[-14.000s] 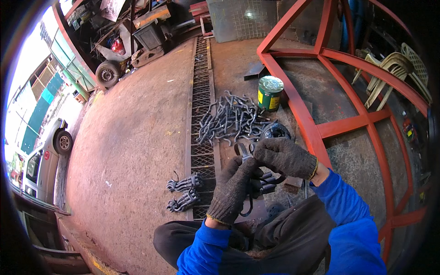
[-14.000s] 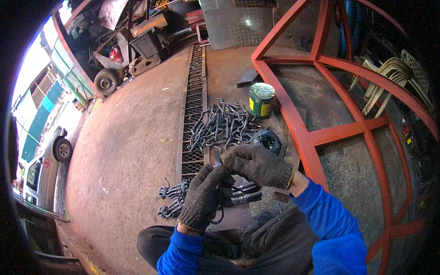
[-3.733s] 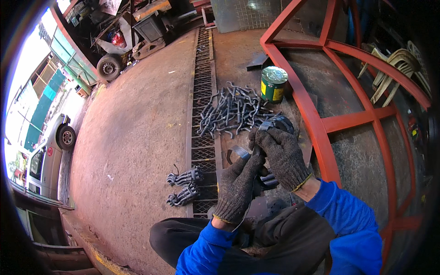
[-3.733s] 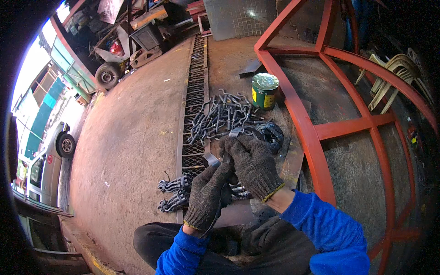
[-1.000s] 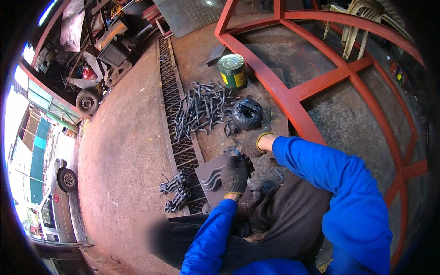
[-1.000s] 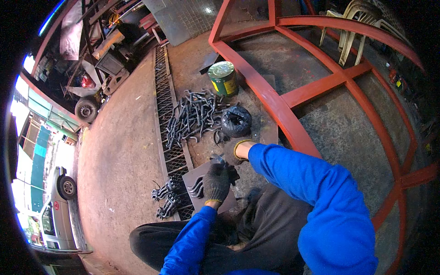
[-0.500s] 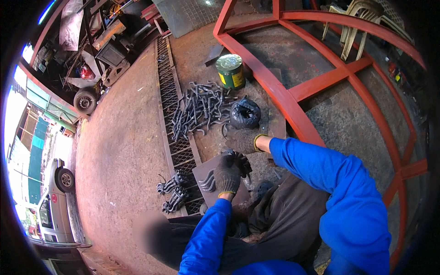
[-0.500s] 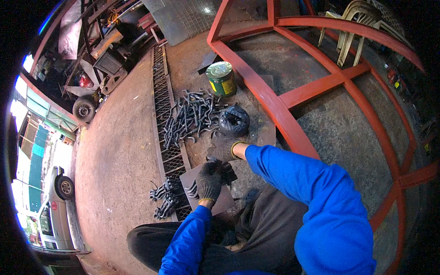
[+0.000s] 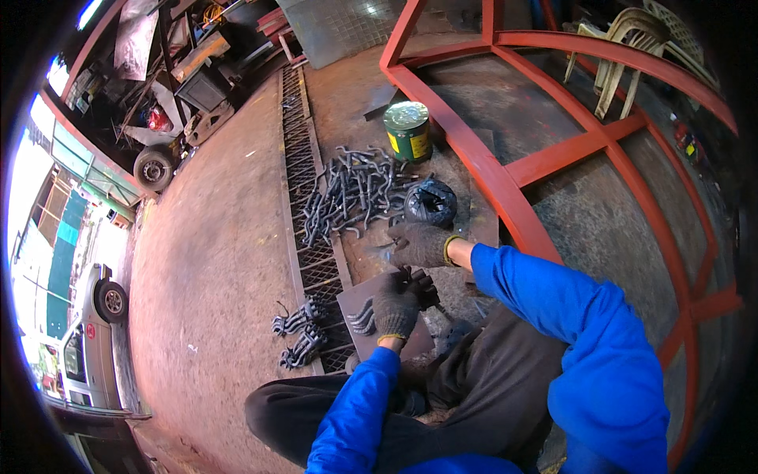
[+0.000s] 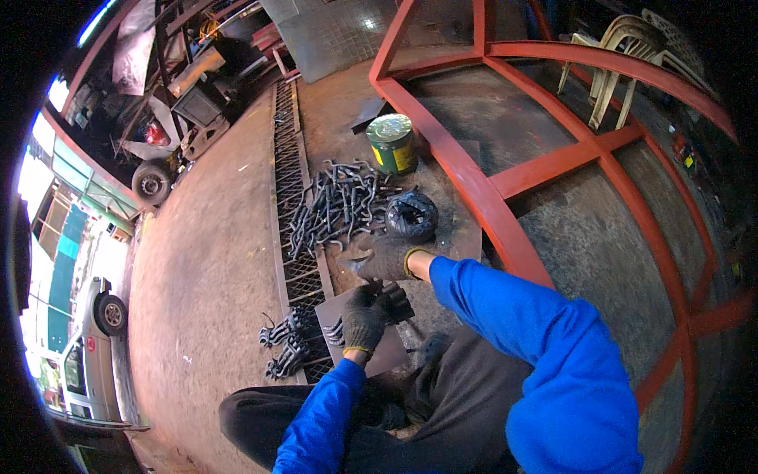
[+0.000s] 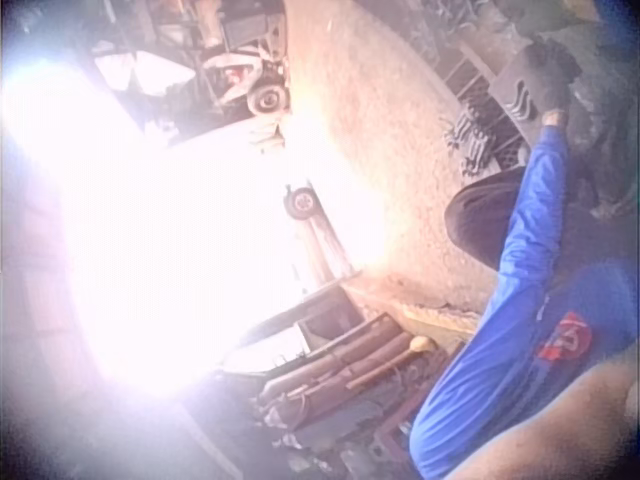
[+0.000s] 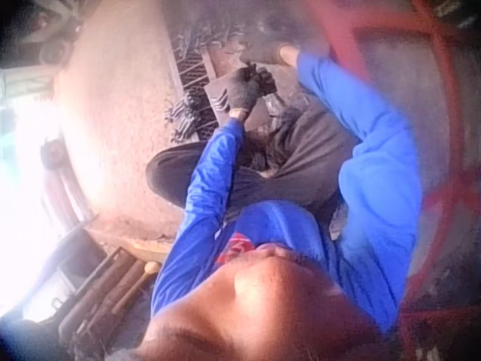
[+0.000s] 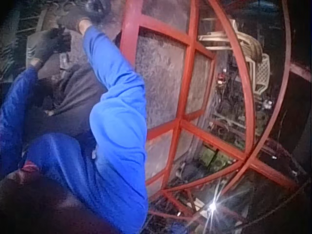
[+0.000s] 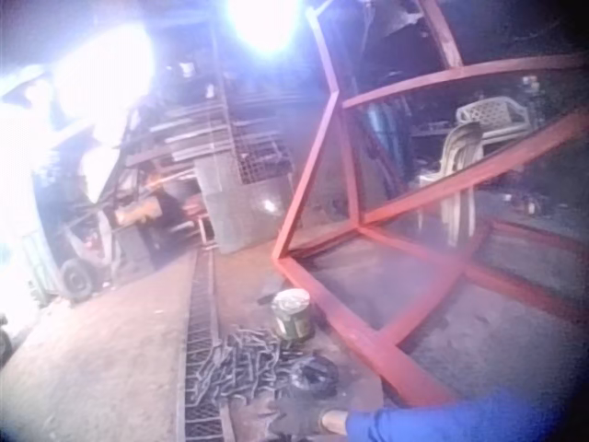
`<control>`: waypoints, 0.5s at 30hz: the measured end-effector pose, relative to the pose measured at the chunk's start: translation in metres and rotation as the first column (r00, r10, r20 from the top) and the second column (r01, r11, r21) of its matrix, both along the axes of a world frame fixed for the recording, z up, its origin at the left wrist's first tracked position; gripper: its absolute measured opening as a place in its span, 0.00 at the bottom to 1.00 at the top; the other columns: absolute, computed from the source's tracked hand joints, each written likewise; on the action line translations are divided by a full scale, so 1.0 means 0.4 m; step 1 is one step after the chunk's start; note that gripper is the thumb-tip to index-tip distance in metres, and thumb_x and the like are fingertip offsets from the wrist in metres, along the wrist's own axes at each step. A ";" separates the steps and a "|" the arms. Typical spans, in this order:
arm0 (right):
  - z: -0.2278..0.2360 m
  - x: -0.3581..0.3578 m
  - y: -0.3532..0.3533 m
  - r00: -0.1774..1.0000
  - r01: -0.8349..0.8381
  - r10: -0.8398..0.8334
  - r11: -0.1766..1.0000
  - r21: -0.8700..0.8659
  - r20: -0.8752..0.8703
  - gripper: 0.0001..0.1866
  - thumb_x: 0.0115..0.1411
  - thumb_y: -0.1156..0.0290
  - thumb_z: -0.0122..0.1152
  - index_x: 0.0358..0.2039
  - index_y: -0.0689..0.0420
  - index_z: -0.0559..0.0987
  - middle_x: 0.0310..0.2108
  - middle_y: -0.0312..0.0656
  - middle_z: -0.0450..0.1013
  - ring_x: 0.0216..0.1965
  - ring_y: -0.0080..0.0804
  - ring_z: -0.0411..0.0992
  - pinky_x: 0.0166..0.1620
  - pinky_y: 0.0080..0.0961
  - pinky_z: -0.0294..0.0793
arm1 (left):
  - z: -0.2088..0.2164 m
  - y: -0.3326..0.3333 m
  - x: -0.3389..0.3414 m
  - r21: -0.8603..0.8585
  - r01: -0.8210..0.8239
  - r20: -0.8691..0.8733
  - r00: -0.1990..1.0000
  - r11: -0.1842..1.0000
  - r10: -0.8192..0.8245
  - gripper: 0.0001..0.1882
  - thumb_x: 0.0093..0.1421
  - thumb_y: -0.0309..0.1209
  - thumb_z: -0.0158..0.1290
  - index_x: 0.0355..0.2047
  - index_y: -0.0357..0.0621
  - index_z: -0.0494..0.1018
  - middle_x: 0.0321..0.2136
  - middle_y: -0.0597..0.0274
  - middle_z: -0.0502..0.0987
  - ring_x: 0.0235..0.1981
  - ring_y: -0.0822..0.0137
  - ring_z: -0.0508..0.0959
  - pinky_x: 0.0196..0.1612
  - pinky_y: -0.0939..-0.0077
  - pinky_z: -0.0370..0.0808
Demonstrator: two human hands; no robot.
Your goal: The person sits on the floor and repeatedly ties small metal wires into bundles using a red-handled tool. They pick up individual wires, wrap them around a core, and secure them into neat bundles, placing the finished bundles on the floor beside them.
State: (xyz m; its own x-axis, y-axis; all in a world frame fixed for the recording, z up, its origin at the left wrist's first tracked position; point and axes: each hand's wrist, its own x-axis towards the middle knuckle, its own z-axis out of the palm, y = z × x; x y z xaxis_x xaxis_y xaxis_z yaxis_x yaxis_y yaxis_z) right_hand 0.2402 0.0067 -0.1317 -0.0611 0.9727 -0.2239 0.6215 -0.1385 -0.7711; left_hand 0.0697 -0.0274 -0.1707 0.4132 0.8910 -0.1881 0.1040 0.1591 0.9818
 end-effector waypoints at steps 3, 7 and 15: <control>0.006 -0.021 -0.011 0.913 -0.066 0.049 0.997 0.029 0.406 0.35 0.53 0.47 0.59 0.54 0.62 0.74 0.48 0.58 0.74 0.48 0.54 0.74 0.52 0.42 0.70 | -0.014 0.006 -0.012 0.293 0.075 -0.369 0.929 0.953 0.040 0.16 0.56 0.27 0.56 0.45 0.36 0.73 0.37 0.41 0.79 0.38 0.52 0.82 0.39 0.62 0.77; 0.013 -0.019 -0.007 0.875 -0.247 0.318 0.942 -0.228 0.364 0.29 0.52 0.49 0.58 0.47 0.58 0.79 0.44 0.56 0.76 0.45 0.53 0.75 0.50 0.41 0.72 | 0.010 -0.004 -0.003 0.406 0.070 -0.409 0.906 0.911 0.112 0.18 0.55 0.27 0.55 0.47 0.39 0.74 0.38 0.43 0.79 0.39 0.49 0.81 0.40 0.60 0.75; -0.064 -0.005 -0.026 0.979 -0.132 0.152 0.979 -0.153 0.132 0.25 0.48 0.54 0.57 0.39 0.59 0.83 0.41 0.56 0.77 0.39 0.51 0.77 0.45 0.39 0.75 | -0.037 0.022 -0.009 0.403 0.128 -0.211 0.977 0.906 -0.044 0.21 0.54 0.28 0.54 0.50 0.45 0.74 0.40 0.44 0.79 0.41 0.47 0.79 0.43 0.58 0.75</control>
